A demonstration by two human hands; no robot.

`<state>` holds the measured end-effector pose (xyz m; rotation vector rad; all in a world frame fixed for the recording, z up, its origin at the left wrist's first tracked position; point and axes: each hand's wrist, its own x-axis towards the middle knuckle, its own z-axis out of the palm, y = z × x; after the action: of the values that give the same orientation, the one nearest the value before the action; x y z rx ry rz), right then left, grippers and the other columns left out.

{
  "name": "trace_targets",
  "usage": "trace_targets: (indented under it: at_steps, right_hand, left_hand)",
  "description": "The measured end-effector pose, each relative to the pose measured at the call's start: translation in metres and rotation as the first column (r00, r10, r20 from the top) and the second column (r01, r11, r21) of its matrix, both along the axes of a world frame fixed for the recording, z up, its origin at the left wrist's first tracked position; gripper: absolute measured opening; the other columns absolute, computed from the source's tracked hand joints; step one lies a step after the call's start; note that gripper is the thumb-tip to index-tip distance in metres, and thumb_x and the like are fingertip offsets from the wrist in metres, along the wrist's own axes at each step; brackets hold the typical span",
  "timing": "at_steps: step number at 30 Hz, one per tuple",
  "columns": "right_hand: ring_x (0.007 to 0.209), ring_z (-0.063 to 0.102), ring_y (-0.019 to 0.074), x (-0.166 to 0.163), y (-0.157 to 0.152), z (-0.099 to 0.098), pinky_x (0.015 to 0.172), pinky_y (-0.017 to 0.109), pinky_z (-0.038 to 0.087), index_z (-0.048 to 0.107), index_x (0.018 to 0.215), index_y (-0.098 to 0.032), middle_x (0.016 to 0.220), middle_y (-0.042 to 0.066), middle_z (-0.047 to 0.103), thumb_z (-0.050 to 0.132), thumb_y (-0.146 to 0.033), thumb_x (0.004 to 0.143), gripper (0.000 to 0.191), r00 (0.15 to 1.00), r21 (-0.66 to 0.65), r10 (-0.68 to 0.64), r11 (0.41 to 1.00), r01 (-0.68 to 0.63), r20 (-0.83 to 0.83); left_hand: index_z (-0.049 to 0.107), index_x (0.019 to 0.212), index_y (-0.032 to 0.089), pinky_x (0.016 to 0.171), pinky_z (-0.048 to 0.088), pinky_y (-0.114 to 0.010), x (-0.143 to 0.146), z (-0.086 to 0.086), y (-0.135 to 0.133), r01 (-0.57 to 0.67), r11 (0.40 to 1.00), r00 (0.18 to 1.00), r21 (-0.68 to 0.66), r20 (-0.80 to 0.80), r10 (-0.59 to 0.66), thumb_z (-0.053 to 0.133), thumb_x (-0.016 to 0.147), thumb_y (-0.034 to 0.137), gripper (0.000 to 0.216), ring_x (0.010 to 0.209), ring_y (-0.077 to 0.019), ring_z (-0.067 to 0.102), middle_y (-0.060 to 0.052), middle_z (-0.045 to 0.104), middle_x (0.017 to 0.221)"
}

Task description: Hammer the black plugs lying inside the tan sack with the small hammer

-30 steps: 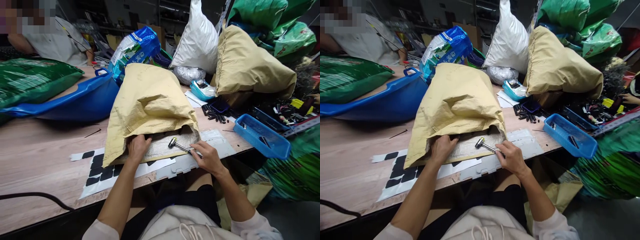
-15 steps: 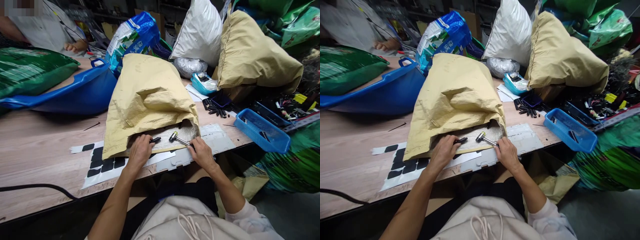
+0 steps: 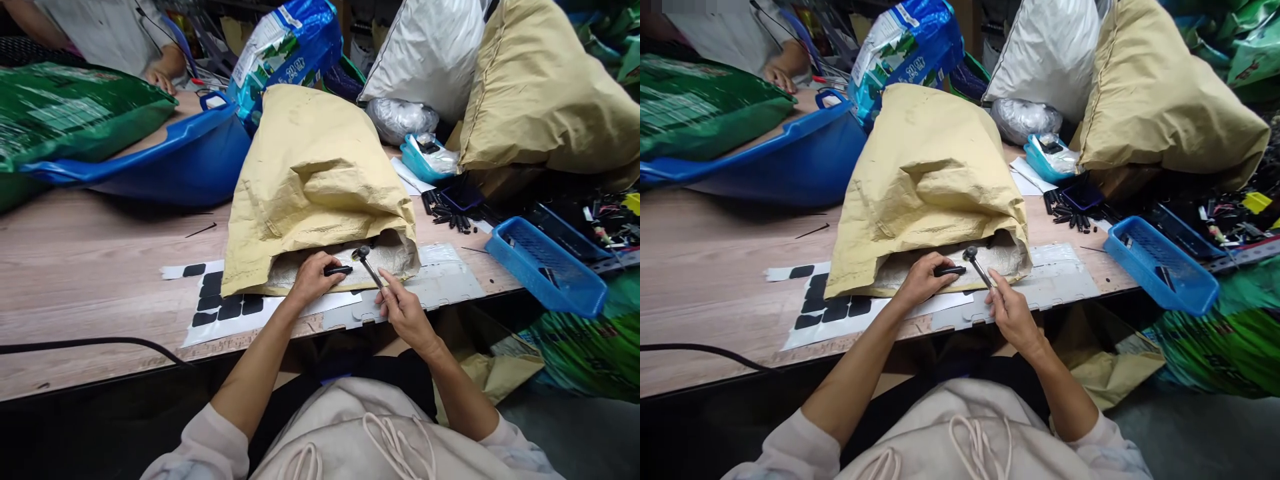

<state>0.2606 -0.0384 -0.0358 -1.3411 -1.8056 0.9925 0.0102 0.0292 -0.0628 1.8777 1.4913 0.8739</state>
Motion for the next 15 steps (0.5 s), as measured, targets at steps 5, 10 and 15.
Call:
trace_targets:
  at_steps: [5,10,15]
  right_hand:
    - [0.064,0.060,0.0110,-0.011,0.000,-0.004,0.069,0.024,0.055,0.054,0.154,-0.022,0.085,0.000,0.068,0.040,-0.025,0.106,0.049,0.992,0.142,0.052,0.988,-0.068,0.113]
    - [0.082,0.068,0.0152,-0.016,-0.004,-0.001,0.085,0.029,0.060,0.052,0.156,-0.026,0.095,0.003,0.073,0.040,-0.016,0.103,0.056,0.974,0.271,0.094,0.951,-0.149,0.207]
    - [0.084,0.069,0.0159,-0.016,-0.004,-0.002,0.090,0.032,0.061,0.052,0.156,-0.029,0.115,0.006,0.075,0.040,-0.010,0.098,0.062,0.952,0.258,0.077,0.953,-0.158,0.297]
  left_hand:
    - [0.081,0.099,0.022,0.084,0.048,-0.033,-0.004,0.001,-0.004,0.034,0.999,0.997,-0.012,0.065,-0.033,0.077,0.081,0.024,0.019,0.093,-0.0204,0.064,-0.002,0.067,0.093]
    - [0.082,0.092,0.022,0.081,0.048,-0.031,-0.004,0.002,-0.004,0.030,0.999,0.996,-0.014,0.088,-0.028,0.076,0.083,0.024,0.011,0.087,-0.0187,0.061,-0.002,0.063,0.087]
    - [0.082,0.092,0.021,0.076,0.046,-0.029,-0.003,0.002,-0.004,0.018,1.000,0.993,-0.014,0.120,-0.016,0.075,0.083,0.023,0.011,0.083,-0.0172,0.060,-0.001,0.061,0.084]
